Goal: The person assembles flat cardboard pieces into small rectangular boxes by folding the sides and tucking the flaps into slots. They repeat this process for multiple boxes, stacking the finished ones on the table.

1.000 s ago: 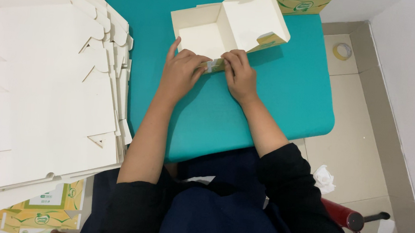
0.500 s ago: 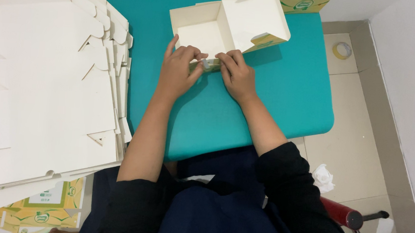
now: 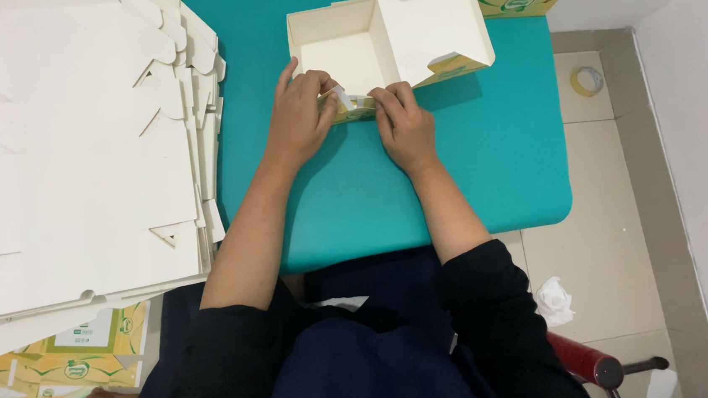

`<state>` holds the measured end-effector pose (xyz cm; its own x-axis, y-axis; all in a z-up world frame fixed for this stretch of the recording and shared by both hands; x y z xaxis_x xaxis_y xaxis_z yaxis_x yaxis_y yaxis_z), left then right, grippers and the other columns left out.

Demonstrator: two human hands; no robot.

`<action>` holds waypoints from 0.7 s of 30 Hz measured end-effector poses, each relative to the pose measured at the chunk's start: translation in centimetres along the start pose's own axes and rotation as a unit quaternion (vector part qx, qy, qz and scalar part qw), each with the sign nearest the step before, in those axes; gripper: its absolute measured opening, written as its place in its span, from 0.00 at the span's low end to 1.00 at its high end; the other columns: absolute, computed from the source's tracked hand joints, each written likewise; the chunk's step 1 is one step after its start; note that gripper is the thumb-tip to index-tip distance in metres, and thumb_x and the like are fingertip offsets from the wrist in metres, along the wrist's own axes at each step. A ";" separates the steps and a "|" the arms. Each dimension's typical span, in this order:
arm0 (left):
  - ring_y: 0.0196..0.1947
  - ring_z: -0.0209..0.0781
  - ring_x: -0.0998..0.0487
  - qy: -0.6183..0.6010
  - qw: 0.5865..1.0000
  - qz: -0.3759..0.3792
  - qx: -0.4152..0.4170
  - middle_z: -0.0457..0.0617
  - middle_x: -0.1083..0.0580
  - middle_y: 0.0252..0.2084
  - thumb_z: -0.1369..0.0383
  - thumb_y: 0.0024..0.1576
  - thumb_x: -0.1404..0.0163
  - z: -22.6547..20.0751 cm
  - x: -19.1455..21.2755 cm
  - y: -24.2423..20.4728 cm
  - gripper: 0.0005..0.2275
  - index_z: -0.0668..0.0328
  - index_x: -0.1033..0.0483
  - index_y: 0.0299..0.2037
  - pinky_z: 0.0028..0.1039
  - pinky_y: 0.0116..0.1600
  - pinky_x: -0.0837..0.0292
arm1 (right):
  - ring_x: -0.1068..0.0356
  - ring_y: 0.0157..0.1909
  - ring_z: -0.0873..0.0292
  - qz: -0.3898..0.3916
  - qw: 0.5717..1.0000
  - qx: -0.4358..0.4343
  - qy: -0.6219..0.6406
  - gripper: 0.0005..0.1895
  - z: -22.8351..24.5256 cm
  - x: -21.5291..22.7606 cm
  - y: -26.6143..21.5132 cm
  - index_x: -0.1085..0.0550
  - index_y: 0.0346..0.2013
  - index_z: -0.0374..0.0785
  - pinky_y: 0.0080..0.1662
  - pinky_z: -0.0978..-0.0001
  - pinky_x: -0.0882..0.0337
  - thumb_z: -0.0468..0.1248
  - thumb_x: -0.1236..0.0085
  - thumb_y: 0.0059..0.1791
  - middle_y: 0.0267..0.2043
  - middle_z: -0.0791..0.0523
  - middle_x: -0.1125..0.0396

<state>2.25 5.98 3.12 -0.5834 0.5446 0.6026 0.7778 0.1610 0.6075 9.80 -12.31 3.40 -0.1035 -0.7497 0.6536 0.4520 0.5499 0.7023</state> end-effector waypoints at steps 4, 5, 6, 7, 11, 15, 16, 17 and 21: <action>0.41 0.44 0.20 0.008 1.000 -0.002 0.005 0.50 0.23 0.35 0.68 0.64 0.54 0.1 0.0 0.1 0.02 0.53 0.35 0.41 0.50 0.73 0.50 | 0.38 0.17 0.57 -0.002 1.000 0.005 -0.002 0.09 -0.1 0.0 0.0 0.29 0.47 0.51 0.22 0.63 0.31 0.37 0.59 0.58 0.36 0.63 0.43; 0.41 0.44 0.20 0.009 1.000 -0.002 0.006 0.50 0.24 0.34 0.68 0.64 0.55 0.1 0.0 0.1 0.02 0.54 0.35 0.41 0.49 0.73 0.51 | 0.38 0.17 0.57 0.000 1.000 0.005 -0.002 0.08 -0.1 0.0 0.0 0.30 0.46 0.51 0.22 0.63 0.31 0.37 0.59 0.58 0.36 0.63 0.43; 0.42 0.44 0.21 0.011 1.000 -0.002 0.007 0.50 0.25 0.34 0.68 0.64 0.56 0.1 0.0 0.0 0.03 0.54 0.35 0.42 0.49 0.73 0.51 | 0.38 0.17 0.58 0.002 1.000 0.006 -0.003 0.08 0.0 0.0 0.0 0.30 0.46 0.51 0.22 0.64 0.32 0.37 0.59 0.58 0.36 0.63 0.43; 0.42 0.44 0.21 0.011 1.000 -0.002 0.007 0.50 0.25 0.34 0.68 0.64 0.56 0.1 0.0 0.0 0.03 0.54 0.35 0.42 0.49 0.73 0.51 | 0.38 0.17 0.58 0.003 1.000 0.006 -0.003 0.08 0.0 0.0 0.0 0.30 0.46 0.51 0.22 0.64 0.32 0.37 0.59 0.58 0.36 0.63 0.43; 0.42 0.45 0.21 -0.020 1.000 0.016 0.007 0.50 0.26 0.34 0.69 0.63 0.55 -0.7 0.3 0.2 0.02 0.53 0.35 0.42 0.52 0.73 0.51 | 0.37 0.17 0.58 0.004 1.000 0.006 -0.004 0.08 -0.1 -0.1 0.0 0.29 0.46 0.51 0.22 0.65 0.31 0.37 0.58 0.58 0.37 0.64 0.43; 0.42 0.44 0.22 -0.031 0.999 0.032 -0.002 0.49 0.28 0.34 0.72 0.62 0.56 -1.1 0.5 0.4 0.02 0.52 0.34 0.41 0.53 0.73 0.50 | 0.37 0.18 0.58 0.004 1.000 0.003 -0.001 0.08 0.0 -0.1 0.0 0.29 0.46 0.51 0.22 0.64 0.31 0.37 0.58 0.58 0.36 0.63 0.43; 0.42 0.44 0.22 -0.032 0.999 0.032 -0.002 0.49 0.28 0.34 0.72 0.62 0.56 -1.4 0.7 0.5 0.02 0.52 0.34 0.41 0.53 0.73 0.50 | 0.37 0.18 0.58 0.005 1.000 0.003 -0.001 0.08 0.0 -0.1 0.0 0.29 0.46 0.51 0.22 0.64 0.31 0.37 0.58 0.58 0.36 0.63 0.43; 0.43 0.44 0.23 -0.032 0.999 0.028 -0.020 0.47 0.29 0.34 0.73 0.63 0.54 -1.8 1.0 0.5 0.03 0.52 0.32 0.42 0.55 0.72 0.50 | 0.37 0.18 0.58 0.004 1.000 0.002 0.000 0.08 -0.1 -0.2 -0.1 0.29 0.46 0.51 0.23 0.64 0.31 0.37 0.58 0.58 0.37 0.63 0.43; 0.43 0.42 0.24 -0.012 0.998 0.020 -0.066 0.42 0.30 0.34 0.73 0.62 0.46 -2.1 1.1 0.6 0.04 0.51 0.27 0.42 0.58 0.71 0.48 | 0.35 0.19 0.56 0.007 1.000 0.001 0.002 0.08 -0.4 -0.4 -0.1 0.30 0.47 0.51 0.23 0.63 0.30 0.37 0.57 0.57 0.37 0.63 0.42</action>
Point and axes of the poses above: each hand's wrist, its own y-axis towards the middle knuckle, its own x-axis out of the back of the hand, z = x × y, the point moved 2 cm from there along y, towards the middle knuckle
